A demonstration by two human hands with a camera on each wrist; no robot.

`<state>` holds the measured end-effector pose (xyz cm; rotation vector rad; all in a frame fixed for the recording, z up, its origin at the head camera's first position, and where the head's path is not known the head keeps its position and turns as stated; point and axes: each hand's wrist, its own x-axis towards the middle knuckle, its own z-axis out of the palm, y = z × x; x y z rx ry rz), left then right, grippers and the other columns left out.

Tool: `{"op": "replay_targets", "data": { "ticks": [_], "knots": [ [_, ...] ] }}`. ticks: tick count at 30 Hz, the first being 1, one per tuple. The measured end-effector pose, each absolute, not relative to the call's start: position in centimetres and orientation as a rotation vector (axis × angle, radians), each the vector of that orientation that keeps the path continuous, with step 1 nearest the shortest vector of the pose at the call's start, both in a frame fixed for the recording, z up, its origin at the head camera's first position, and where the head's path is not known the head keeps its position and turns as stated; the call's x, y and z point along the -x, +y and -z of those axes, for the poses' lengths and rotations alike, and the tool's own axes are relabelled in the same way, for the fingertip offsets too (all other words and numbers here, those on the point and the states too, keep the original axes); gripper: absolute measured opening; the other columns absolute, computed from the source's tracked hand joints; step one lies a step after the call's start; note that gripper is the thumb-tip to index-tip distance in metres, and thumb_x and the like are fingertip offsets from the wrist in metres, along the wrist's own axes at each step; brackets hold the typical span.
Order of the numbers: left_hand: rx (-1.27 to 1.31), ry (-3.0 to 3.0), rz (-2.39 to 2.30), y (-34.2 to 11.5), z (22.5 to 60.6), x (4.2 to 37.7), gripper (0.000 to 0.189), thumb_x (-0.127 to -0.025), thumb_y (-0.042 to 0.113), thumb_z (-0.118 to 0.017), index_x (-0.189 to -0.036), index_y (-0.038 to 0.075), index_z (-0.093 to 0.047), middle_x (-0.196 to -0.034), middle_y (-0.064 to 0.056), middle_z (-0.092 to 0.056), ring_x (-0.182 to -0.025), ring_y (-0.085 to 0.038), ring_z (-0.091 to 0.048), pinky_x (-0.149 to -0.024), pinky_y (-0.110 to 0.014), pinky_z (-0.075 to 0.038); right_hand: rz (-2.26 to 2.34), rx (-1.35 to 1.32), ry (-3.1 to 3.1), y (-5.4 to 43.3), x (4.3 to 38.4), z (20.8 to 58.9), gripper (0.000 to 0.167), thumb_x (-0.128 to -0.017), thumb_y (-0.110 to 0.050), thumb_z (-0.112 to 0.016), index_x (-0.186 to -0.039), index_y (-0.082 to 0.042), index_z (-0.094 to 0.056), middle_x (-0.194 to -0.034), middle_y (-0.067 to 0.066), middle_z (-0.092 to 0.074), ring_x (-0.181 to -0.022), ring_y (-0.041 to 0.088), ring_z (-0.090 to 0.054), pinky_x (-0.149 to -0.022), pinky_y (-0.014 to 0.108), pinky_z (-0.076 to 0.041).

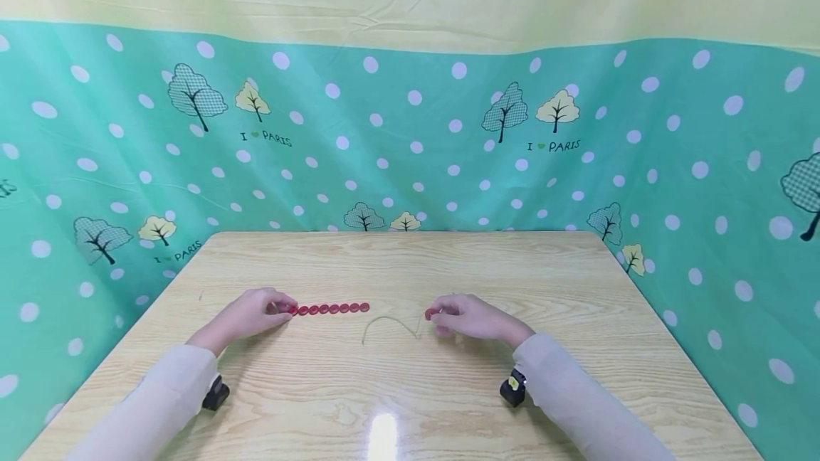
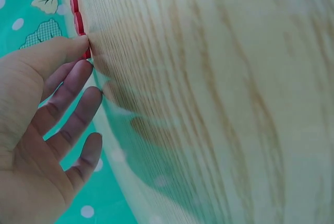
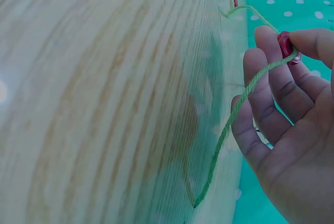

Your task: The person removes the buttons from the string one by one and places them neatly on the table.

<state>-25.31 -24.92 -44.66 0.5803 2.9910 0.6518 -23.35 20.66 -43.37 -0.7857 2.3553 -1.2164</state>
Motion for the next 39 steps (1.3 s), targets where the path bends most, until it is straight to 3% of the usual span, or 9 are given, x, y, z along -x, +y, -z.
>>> {"op": "replay_targets", "data": {
  "ticks": [19,26,39],
  "knots": [
    [-0.517,3.020,-0.717,-24.0,43.4,24.8,0.023,-0.091,0.016,-0.073,-0.113,0.013,-0.075,-0.098,0.003,-0.069,-0.089,-0.017,-0.064,-0.085,-0.044,-0.053,1.188,0.808,2.349,20.6,23.5,43.4,0.027,-0.105,-0.027,-0.053,-0.114,-0.006,-0.067,-0.085,0.004,-0.065,-0.078,0.024,-0.060,-0.061,0.028,-0.045],
    [-0.628,3.055,-0.736,-22.4,42.9,24.7,0.022,-0.090,0.015,-0.071,-0.112,0.012,-0.075,-0.098,0.004,-0.070,-0.088,-0.016,-0.064,-0.079,-0.040,-0.053,1.222,0.819,2.317,20.4,23.3,43.4,0.026,-0.106,-0.021,-0.052,-0.120,-0.004,-0.067,-0.087,0.007,-0.066,-0.079,0.025,-0.060,-0.063,0.032,-0.046],
    [-0.811,3.026,-0.782,-19.1,42.3,24.7,0.023,-0.090,0.017,-0.073,-0.112,0.014,-0.075,-0.101,0.003,-0.071,-0.089,-0.015,-0.064,-0.079,-0.036,-0.052,1.180,0.838,2.343,20.3,23.3,43.4,0.027,-0.107,-0.019,-0.050,-0.121,-0.003,-0.066,-0.088,0.006,-0.067,-0.081,0.024,-0.063,-0.065,0.034,-0.050]
  ]
}}
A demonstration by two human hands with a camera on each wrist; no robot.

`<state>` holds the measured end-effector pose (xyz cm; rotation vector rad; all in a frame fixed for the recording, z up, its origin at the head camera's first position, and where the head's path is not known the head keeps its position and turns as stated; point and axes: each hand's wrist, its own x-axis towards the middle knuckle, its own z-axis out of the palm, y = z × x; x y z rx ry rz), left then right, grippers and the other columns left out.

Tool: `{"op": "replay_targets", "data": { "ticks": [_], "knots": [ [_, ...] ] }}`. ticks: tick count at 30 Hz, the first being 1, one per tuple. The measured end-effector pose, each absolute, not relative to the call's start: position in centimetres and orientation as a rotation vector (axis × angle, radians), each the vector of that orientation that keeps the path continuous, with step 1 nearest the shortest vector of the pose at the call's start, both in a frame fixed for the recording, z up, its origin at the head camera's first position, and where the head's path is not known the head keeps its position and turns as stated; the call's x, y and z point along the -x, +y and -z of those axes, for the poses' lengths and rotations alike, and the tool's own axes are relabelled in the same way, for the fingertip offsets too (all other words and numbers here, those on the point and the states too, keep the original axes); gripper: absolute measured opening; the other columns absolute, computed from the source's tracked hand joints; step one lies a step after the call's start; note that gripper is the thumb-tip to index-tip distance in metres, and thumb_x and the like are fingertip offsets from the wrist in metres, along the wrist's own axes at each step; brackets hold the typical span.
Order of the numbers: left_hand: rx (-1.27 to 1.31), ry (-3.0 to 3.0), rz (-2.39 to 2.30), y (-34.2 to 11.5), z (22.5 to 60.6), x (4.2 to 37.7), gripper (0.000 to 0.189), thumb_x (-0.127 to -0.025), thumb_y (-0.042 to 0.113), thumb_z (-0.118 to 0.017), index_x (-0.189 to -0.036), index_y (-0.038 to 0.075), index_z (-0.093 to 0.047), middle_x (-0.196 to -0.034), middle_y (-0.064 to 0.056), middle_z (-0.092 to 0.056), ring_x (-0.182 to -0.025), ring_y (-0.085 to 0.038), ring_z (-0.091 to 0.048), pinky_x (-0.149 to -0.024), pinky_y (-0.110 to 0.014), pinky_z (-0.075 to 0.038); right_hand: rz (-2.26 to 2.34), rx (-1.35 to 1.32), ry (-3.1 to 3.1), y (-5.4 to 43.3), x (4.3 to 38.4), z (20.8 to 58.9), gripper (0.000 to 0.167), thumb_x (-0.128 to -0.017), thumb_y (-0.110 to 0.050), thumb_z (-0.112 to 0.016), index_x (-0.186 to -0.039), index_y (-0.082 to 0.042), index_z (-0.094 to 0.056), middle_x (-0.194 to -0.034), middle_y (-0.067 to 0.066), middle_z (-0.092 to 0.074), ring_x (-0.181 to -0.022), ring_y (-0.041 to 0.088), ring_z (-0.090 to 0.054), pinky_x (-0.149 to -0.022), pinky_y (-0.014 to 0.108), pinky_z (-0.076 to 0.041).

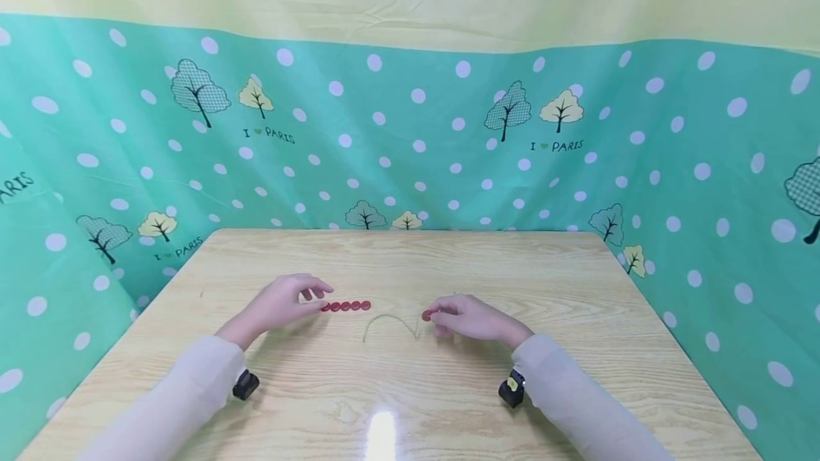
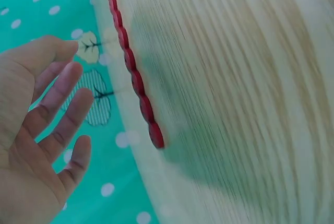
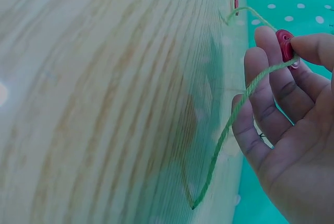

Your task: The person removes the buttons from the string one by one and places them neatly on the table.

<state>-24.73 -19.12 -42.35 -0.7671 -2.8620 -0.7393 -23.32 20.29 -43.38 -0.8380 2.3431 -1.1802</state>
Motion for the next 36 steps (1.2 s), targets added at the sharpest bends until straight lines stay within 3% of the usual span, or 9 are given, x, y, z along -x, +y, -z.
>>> {"op": "replay_targets", "data": {
  "ticks": [21,30,36],
  "knots": [
    [1.074,-2.720,0.749,-12.7,42.0,24.3,0.019,-0.090,0.019,-0.075,-0.109,0.014,-0.076,-0.090,0.011,-0.070,-0.080,-0.008,-0.064,-0.072,-0.026,-0.053,1.209,0.817,2.327,19.7,23.4,43.4,0.027,-0.107,-0.017,-0.047,-0.122,-0.003,-0.065,-0.088,0.007,-0.068,-0.081,0.027,-0.063,-0.063,0.032,-0.049],
    [1.140,-2.722,0.741,-10.1,41.7,23.8,0.020,-0.092,0.022,-0.073,-0.111,0.016,-0.076,-0.100,0.008,-0.073,-0.090,-0.015,-0.067,-0.077,-0.028,-0.052,1.198,0.830,2.331,19.7,23.5,43.2,0.029,-0.107,-0.017,-0.047,-0.124,-0.002,-0.065,-0.088,0.008,-0.068,-0.081,0.027,-0.062,-0.065,0.034,-0.049],
    [1.187,-2.683,0.713,-8.4,42.1,23.7,0.023,-0.091,0.025,-0.075,-0.113,0.020,-0.074,-0.106,0.011,-0.072,-0.096,-0.012,-0.066,-0.081,-0.026,-0.051,1.193,0.838,2.335,19.5,23.3,43.0,0.028,-0.107,-0.018,-0.048,-0.123,-0.002,-0.066,-0.088,0.009,-0.068,-0.082,0.029,-0.062,-0.065,0.034,-0.048]
  ]
}}
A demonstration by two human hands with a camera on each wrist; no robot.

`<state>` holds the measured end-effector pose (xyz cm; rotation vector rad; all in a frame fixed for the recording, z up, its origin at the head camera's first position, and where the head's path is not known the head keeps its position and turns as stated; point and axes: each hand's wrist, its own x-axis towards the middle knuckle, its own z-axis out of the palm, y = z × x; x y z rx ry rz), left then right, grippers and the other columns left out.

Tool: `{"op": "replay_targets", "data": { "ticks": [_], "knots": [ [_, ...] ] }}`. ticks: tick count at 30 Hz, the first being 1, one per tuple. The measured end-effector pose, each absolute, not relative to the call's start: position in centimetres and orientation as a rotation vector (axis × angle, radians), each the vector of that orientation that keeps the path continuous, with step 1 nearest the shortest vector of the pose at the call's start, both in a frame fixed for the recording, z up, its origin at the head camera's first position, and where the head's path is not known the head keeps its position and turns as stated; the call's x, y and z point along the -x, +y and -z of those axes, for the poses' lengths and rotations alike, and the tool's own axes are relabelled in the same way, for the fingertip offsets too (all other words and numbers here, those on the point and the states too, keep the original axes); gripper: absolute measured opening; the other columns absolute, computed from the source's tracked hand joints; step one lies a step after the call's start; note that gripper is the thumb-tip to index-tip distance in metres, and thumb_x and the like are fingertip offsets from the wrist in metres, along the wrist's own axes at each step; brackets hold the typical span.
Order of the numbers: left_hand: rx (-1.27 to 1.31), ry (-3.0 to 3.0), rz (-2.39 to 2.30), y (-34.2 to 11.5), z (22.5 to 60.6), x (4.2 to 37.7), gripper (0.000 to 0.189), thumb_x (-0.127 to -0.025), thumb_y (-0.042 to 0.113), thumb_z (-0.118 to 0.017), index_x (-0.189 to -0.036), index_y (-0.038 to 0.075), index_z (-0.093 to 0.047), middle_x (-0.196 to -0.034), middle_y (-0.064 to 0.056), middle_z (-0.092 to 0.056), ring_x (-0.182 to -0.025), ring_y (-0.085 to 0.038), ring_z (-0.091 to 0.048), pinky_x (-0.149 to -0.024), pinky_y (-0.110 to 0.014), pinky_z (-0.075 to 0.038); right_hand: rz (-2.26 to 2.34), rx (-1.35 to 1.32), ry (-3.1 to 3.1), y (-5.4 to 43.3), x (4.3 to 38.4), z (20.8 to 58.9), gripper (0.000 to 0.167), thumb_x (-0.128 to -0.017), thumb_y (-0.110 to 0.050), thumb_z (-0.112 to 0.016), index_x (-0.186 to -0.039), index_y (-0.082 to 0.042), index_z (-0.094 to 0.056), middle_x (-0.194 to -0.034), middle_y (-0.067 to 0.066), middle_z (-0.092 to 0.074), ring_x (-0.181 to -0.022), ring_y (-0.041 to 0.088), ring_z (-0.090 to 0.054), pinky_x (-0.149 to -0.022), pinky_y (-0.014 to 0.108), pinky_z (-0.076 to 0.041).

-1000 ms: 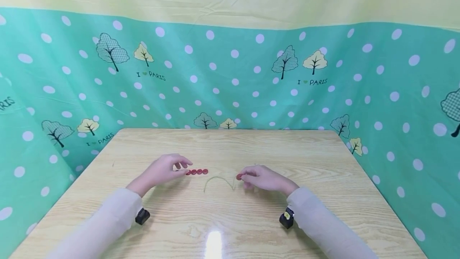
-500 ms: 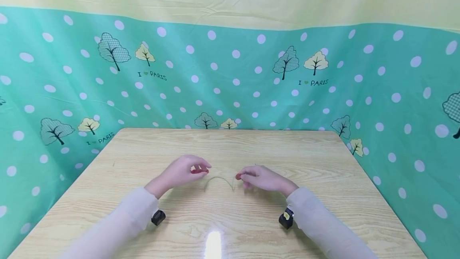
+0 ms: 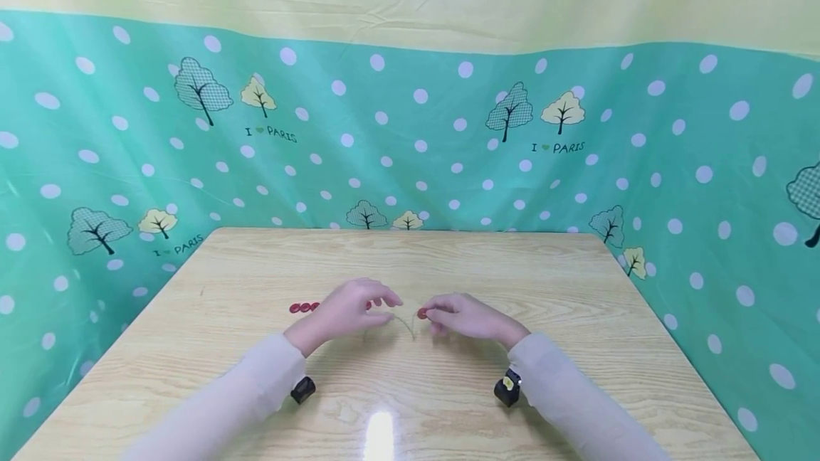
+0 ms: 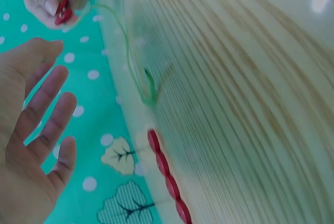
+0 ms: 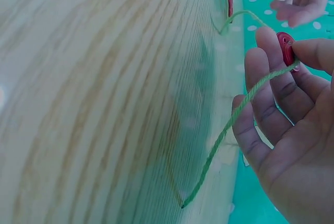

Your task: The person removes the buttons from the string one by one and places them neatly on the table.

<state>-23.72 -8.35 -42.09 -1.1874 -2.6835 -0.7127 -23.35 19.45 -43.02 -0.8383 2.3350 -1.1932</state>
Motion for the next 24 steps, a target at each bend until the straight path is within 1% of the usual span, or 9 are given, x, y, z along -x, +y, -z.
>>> {"op": "replay_targets", "data": {
  "ticks": [3,7,10,14,17,21,24],
  "knots": [
    [1.226,-2.648,0.692,-7.4,42.2,23.8,0.025,-0.090,0.028,-0.077,-0.113,0.020,-0.074,-0.108,0.010,-0.071,-0.095,-0.011,-0.066,-0.082,-0.024,-0.051,1.192,0.840,2.341,19.3,23.3,42.9,0.027,-0.107,-0.018,-0.049,-0.121,-0.003,-0.066,-0.088,0.010,-0.068,-0.081,0.030,-0.061,-0.066,0.033,-0.048],
    [1.257,-2.607,0.721,-6.4,42.4,23.8,0.028,-0.087,0.025,-0.080,-0.114,0.018,-0.073,-0.108,0.008,-0.071,-0.094,-0.011,-0.066,-0.081,-0.022,-0.051,1.206,0.860,2.333,18.9,23.3,42.8,0.028,-0.107,-0.019,-0.049,-0.123,-0.004,-0.066,-0.089,0.010,-0.068,-0.085,0.028,-0.061,-0.075,0.035,-0.050],
    [1.265,-2.578,0.753,-6.0,42.5,23.7,0.031,-0.084,0.022,-0.082,-0.114,0.018,-0.072,-0.108,0.008,-0.071,-0.093,-0.012,-0.065,-0.079,-0.020,-0.050,1.223,0.870,2.315,18.5,23.4,42.7,0.030,-0.107,-0.021,-0.049,-0.124,-0.003,-0.066,-0.090,0.010,-0.069,-0.087,0.028,-0.063,-0.083,0.041,-0.052],
    [1.254,-2.565,0.755,-5.6,42.6,23.7,0.034,-0.082,0.024,-0.084,-0.113,0.020,-0.070,-0.105,0.009,-0.070,-0.092,-0.011,-0.065,-0.077,-0.018,-0.050,1.233,0.869,2.307,18.2,23.5,42.6,0.029,-0.107,-0.022,-0.049,-0.120,-0.002,-0.067,-0.089,0.010,-0.070,-0.086,0.028,-0.064,-0.083,0.046,-0.052],
    [1.230,-2.566,0.764,-5.5,42.6,23.8,0.032,-0.082,0.024,-0.085,-0.111,0.021,-0.071,-0.101,0.011,-0.070,-0.090,-0.010,-0.065,-0.076,-0.019,-0.050,1.240,0.868,2.308,18.2,23.6,42.6,0.028,-0.107,-0.021,-0.049,-0.117,-0.002,-0.068,-0.088,0.011,-0.069,-0.084,0.026,-0.063,-0.081,0.045,-0.053],
    [1.203,-2.578,0.804,-5.5,42.6,23.9,0.026,-0.083,0.022,-0.085,-0.105,0.021,-0.072,-0.096,0.013,-0.071,-0.087,-0.008,-0.065,-0.077,-0.021,-0.051,1.237,0.876,2.302,18.0,23.6,42.5,0.030,-0.108,-0.022,-0.048,-0.122,-0.004,-0.067,-0.090,0.012,-0.069,-0.085,0.024,-0.063,-0.082,0.041,-0.053],
    [1.197,-2.583,0.828,-5.5,42.6,24.1,0.023,-0.083,0.023,-0.085,-0.102,0.021,-0.072,-0.096,0.015,-0.071,-0.086,-0.007,-0.065,-0.078,-0.021,-0.052,1.236,0.881,2.301,18.0,23.6,42.4,0.031,-0.108,-0.023,-0.048,-0.125,-0.004,-0.066,-0.091,0.011,-0.070,-0.086,0.023,-0.063,-0.082,0.036,-0.052]
  ]
}}
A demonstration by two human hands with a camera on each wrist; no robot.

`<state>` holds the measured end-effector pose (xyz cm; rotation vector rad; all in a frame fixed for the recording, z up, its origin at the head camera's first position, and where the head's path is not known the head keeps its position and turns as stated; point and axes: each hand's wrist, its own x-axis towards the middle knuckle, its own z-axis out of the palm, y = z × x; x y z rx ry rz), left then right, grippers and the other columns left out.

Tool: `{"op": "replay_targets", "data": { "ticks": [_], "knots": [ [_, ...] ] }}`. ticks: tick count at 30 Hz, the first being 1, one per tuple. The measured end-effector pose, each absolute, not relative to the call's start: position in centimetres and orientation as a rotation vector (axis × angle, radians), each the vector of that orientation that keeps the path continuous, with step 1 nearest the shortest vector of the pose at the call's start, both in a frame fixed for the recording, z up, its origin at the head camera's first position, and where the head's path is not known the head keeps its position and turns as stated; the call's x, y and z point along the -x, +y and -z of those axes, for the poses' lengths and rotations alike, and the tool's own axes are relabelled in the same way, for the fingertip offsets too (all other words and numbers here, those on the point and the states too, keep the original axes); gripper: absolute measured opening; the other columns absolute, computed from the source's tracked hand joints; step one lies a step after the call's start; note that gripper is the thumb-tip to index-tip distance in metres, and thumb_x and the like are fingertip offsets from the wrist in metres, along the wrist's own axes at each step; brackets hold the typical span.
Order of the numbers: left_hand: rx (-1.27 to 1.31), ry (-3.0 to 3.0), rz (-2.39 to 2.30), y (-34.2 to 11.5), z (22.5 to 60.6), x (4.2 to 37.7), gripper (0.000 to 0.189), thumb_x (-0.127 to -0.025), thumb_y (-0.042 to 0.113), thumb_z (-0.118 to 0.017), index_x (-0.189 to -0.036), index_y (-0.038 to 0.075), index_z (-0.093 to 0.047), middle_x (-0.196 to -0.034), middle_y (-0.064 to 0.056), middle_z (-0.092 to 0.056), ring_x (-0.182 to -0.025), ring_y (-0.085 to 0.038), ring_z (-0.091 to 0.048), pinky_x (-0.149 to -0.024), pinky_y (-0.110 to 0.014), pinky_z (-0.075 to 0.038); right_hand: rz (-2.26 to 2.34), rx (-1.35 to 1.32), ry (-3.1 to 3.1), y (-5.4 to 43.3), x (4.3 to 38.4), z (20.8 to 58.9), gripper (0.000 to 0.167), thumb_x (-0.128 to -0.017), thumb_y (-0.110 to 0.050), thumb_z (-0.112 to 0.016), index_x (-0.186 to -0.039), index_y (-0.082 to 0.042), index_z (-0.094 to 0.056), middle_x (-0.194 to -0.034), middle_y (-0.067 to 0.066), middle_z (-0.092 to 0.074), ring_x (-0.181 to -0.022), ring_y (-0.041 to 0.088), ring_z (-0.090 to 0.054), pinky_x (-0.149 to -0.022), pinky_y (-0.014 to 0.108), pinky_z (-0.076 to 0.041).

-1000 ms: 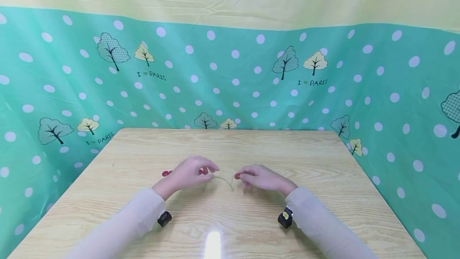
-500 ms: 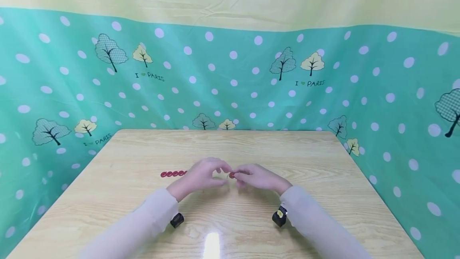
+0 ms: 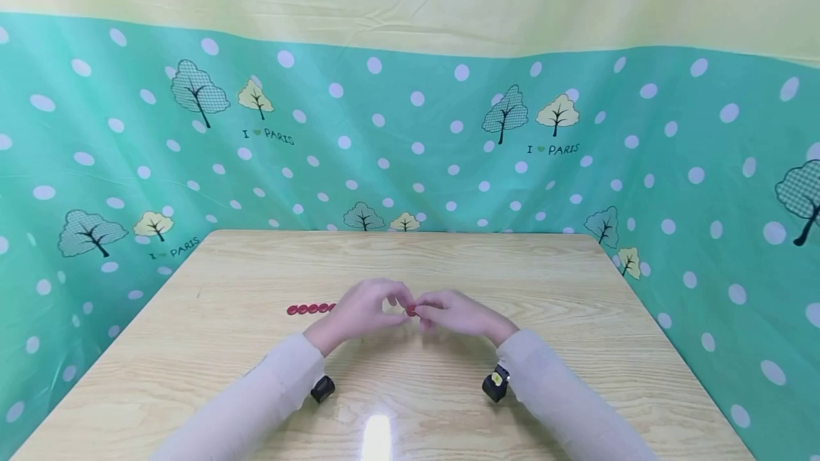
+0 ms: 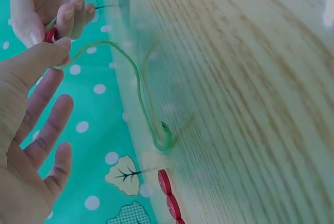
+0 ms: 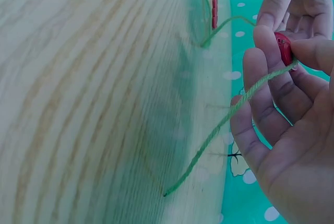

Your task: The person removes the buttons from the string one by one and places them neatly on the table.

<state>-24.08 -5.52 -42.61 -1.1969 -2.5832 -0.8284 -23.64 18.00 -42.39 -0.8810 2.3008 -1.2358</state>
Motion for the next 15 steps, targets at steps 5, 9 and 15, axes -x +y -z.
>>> {"op": "replay_targets", "data": {
  "ticks": [5,9,15],
  "knots": [
    [1.226,-2.540,0.839,-5.48,42.48,24.25,0.025,-0.081,0.021,-0.086,-0.102,0.020,-0.072,-0.096,0.013,-0.071,-0.086,-0.009,-0.066,-0.077,-0.024,-0.054,1.257,0.884,2.280,18.00,23.69,42.31,0.032,-0.108,-0.023,-0.047,-0.124,-0.004,-0.066,-0.092,0.013,-0.069,-0.086,0.021,-0.062,-0.080,0.032,-0.050],
    [1.228,-2.535,0.796,-5.53,42.42,24.25,0.025,-0.082,0.021,-0.085,-0.103,0.020,-0.072,-0.097,0.013,-0.072,-0.086,-0.010,-0.066,-0.078,-0.023,-0.053,1.259,0.884,2.270,17.97,23.74,42.51,0.031,-0.108,-0.024,-0.047,-0.122,-0.005,-0.067,-0.094,0.016,-0.069,-0.086,0.021,-0.062,-0.080,0.033,-0.050],
    [1.193,-2.566,0.730,-5.71,42.28,24.16,0.022,-0.083,0.027,-0.084,-0.102,0.024,-0.073,-0.096,0.017,-0.071,-0.087,-0.009,-0.066,-0.081,-0.025,-0.048,1.269,0.859,2.271,18.03,23.70,42.61,0.029,-0.107,-0.023,-0.049,-0.122,-0.005,-0.067,-0.092,0.014,-0.069,-0.085,0.021,-0.062,-0.081,0.040,-0.052]
  ]
}}
